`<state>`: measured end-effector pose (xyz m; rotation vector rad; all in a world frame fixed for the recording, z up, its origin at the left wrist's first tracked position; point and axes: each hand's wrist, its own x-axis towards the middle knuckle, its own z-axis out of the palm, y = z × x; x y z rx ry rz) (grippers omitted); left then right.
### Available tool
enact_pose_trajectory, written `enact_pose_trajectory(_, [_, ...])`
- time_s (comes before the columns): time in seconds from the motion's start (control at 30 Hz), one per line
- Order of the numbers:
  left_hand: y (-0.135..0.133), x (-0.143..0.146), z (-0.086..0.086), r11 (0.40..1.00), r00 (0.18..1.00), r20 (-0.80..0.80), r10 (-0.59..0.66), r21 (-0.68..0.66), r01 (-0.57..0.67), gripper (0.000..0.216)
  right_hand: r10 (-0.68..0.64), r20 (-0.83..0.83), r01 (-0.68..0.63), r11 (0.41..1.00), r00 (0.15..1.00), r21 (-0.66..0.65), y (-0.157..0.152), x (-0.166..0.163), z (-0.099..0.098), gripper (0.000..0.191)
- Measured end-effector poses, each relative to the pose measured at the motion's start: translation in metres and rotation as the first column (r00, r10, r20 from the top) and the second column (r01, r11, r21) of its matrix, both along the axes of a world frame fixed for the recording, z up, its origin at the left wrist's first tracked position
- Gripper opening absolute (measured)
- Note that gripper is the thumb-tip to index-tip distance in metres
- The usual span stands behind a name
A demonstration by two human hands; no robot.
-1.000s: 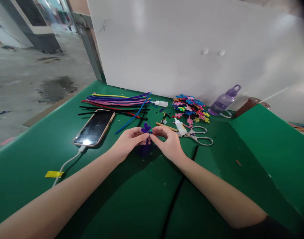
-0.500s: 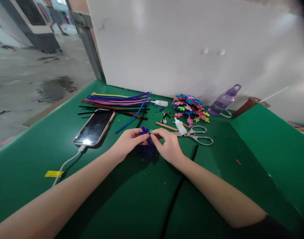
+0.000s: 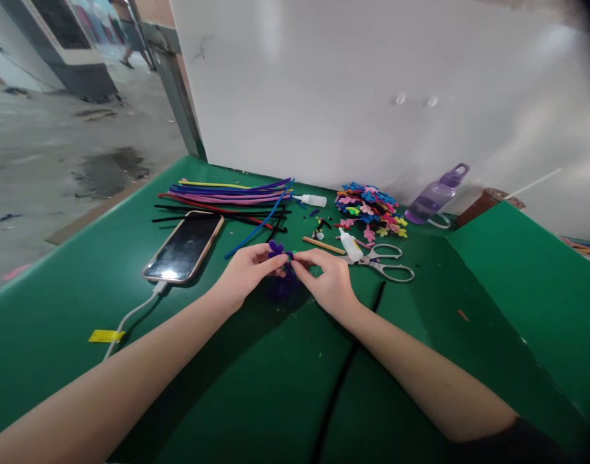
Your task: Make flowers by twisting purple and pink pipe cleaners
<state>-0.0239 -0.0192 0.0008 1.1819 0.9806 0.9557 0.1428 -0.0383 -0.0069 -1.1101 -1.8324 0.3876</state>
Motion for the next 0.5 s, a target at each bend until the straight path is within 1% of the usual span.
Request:
enact_pose_trajectory(0.27, [0.0003, -0.0001, -0.0031, 0.998, 0.997, 0.056, -0.057, 0.002, 0.057, 0.016, 0.007, 0.060, -0.014, 0.993, 0.998, 0.119, -0.0014, -0.0006, -0.0023, 0.019])
enact_pose_trajectory(0.33, [0.0005, 0.0003, -0.0045, 0.997, 0.993, 0.094, -0.064, -0.026, 0.067, 0.016, 0.016, 0.074, -0.026, 0.990, 0.997, 0.140, -0.0016, -0.0007, -0.0032, 0.020])
enact_pose_trajectory(0.5, [0.0001, 0.0017, -0.0082, 0.988, 0.972, 0.226, -0.057, -0.131, 0.088, 0.017, 0.022, 0.080, -0.033, 0.989, 0.997, 0.147, -0.0017, -0.0010, -0.0021, 0.020])
